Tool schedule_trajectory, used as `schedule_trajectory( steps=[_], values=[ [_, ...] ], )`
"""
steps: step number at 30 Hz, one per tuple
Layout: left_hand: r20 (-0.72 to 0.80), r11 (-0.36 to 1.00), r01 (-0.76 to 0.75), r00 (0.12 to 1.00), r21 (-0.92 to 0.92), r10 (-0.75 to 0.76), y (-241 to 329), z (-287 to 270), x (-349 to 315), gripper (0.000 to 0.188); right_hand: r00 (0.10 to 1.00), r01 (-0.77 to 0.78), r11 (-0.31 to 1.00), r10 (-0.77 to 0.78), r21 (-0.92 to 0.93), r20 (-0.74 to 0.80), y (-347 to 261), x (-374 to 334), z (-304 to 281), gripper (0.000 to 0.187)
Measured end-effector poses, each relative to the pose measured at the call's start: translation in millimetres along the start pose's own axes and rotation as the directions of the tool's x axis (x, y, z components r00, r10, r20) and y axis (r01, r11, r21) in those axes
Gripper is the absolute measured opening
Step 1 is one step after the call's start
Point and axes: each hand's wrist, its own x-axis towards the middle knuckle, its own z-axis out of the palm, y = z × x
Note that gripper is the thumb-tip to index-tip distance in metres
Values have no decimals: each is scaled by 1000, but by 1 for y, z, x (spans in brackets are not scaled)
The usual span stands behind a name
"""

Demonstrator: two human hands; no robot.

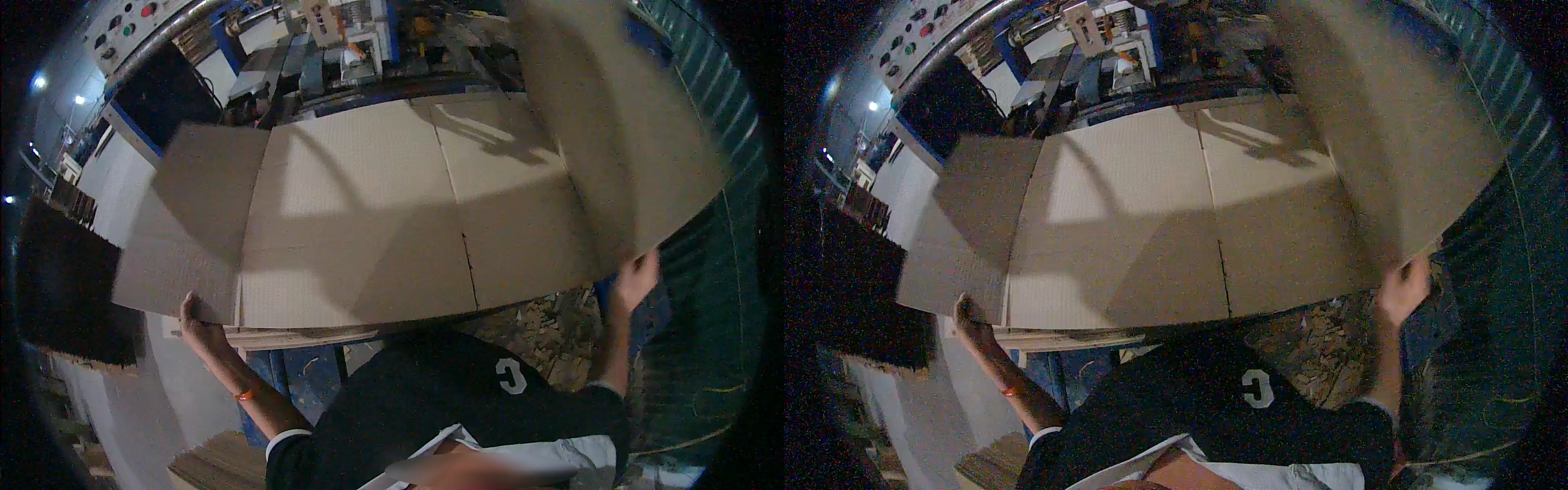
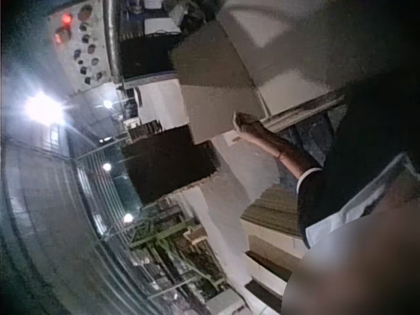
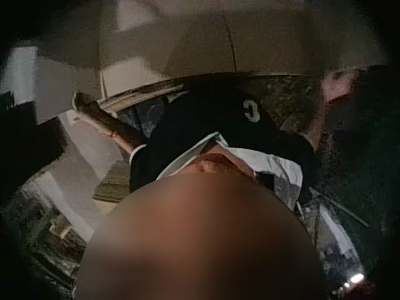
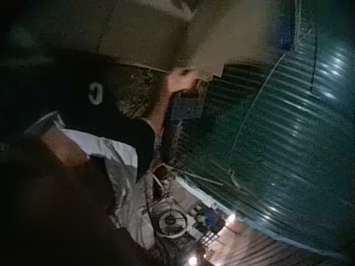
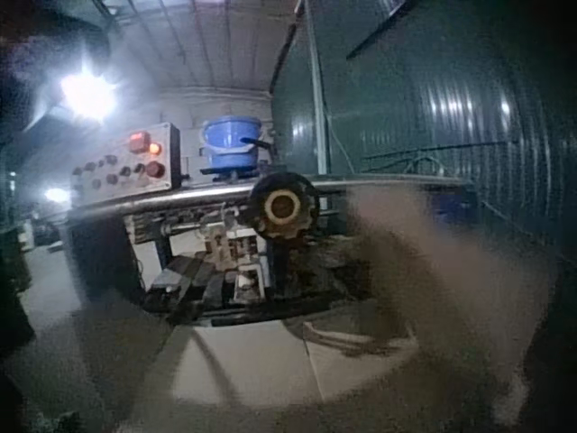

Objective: The person repeatedly picks up flat cardboard sheets from a stack and places them onto a machine's conveyor or table. The person aligns each sheet by hand before setting it down, continuing this cycle throughout the clip.

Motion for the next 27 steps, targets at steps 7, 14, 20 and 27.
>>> schedule_trajectory(
  steps=[7,14,20,27],
  values=[
    [861,513,-773,495,374,118,10,68,-122,51,439,748,582,-794,319,420,9,-51,36,36],
    [970,47,-983,166,176,-180,0,106,-131,51,289,760,532,-791,374,538,-1,-38,45,30],
    [969,48,-978,195,204,-151,-9,122,-113,62,153,774,540,-666,330,730,17,9,87,57],
    [980,115,-974,201,198,15,-43,197,-61,69,151,860,448,-679,243,718,-8,78,179,76]
  ],
)
